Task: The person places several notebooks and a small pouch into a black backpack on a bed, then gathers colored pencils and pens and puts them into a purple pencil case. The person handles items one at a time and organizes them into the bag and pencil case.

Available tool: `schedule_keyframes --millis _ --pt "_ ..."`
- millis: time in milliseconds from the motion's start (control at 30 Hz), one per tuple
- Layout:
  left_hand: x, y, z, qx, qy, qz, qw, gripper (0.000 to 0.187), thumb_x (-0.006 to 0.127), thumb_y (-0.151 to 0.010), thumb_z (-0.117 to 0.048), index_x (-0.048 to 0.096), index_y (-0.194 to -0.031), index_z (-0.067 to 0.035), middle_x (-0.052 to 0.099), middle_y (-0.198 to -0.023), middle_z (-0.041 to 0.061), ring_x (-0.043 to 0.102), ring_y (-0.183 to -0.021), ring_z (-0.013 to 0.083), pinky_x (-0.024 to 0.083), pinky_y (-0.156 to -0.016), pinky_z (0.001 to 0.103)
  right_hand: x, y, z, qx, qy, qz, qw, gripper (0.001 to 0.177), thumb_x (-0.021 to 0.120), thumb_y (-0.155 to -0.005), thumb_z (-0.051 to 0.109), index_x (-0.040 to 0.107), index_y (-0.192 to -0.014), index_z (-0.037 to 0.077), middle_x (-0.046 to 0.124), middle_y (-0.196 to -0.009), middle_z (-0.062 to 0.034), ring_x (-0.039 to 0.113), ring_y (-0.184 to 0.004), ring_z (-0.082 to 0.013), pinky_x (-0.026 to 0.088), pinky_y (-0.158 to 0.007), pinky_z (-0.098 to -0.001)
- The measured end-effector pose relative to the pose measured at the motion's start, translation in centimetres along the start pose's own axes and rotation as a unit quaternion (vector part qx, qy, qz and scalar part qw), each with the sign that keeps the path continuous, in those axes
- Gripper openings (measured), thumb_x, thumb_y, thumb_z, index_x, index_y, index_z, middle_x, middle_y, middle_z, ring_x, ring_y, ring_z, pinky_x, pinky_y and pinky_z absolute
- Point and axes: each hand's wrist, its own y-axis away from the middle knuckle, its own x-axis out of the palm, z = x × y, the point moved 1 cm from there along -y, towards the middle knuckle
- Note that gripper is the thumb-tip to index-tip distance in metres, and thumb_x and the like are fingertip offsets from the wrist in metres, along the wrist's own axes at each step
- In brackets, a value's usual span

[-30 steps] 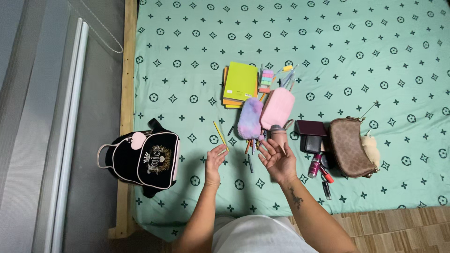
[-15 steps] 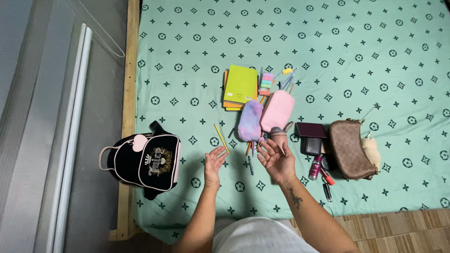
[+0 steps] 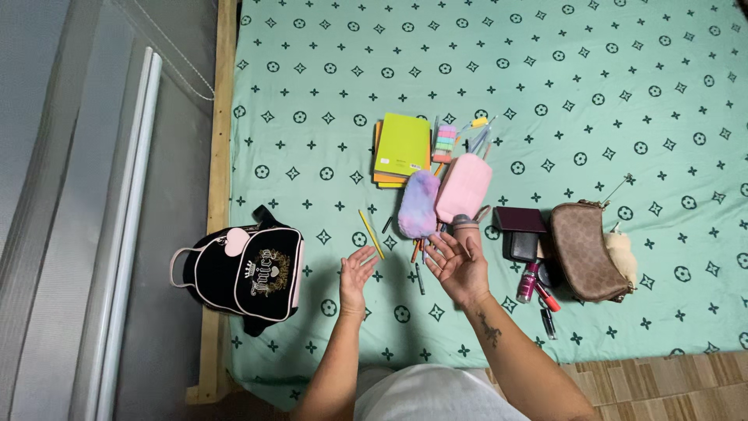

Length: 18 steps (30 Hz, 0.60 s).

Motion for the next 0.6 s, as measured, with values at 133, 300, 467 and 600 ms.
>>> schedule_keyframes --millis 133,300,467,600 --pt "-0.7 -0.2 0.8 -0.004 -0.003 -0.005 1.0 0.081 0.024 -0.098 -0.07 0.054 -0.143 -0.01 0.058 -0.149 0.013 0.055 -0.138 0.0297 0.031 -0.117 0.047 -0.6 -0.8 -0.3 -0.002 0.004 0.009 1.0 0.055 0.034 -0.105 0.049 0.057 -0.132 0.007 0.065 -0.134 -0.0153 0.061 -0.119 -0.0317 0.047 -0.102 -0.0469" --pt "-3.2 -1.2 0.9 0.02 0.01 -0.075 0.997 0.075 0.034 -0.098 -0.066 0.053 -0.144 -0.01 0.056 -0.149 0.011 0.055 -0.135 0.0291 0.033 -0.116 0.046 -0.1 -2.6 -1.5 0.021 0.009 0.01 1.0 0.056 0.033 -0.104 0.054 0.058 -0.125 0.008 0.067 -0.13 -0.015 0.063 -0.117 -0.0336 0.048 -0.098 -0.0485" --pt "-9.1 -3.4 -1.2 0.163 -0.194 -0.235 0.938 0.048 0.067 -0.098 -0.031 0.06 -0.137 -0.002 0.061 -0.135 0.018 0.056 -0.125 0.0332 0.045 -0.107 0.042 1.4 -3.9 -3.9 0.052 0.032 0.035 0.998 0.055 0.04 -0.104 0.053 0.061 -0.123 0.006 0.067 -0.13 -0.0168 0.063 -0.118 -0.0344 0.049 -0.1 -0.0473" --pt "-16.0 -3.6 -4.6 -0.009 -0.351 -0.374 0.858 0.063 0.069 -0.093 -0.03 0.046 -0.149 -0.013 0.035 -0.159 0.016 0.055 -0.128 0.031 0.047 -0.105 0.044 3.5 -4.3 -6.1 0.083 0.056 0.042 0.994 0.055 0.041 -0.104 0.051 0.061 -0.125 0.005 0.066 -0.129 -0.0171 0.063 -0.119 -0.0347 0.049 -0.1 -0.0466"
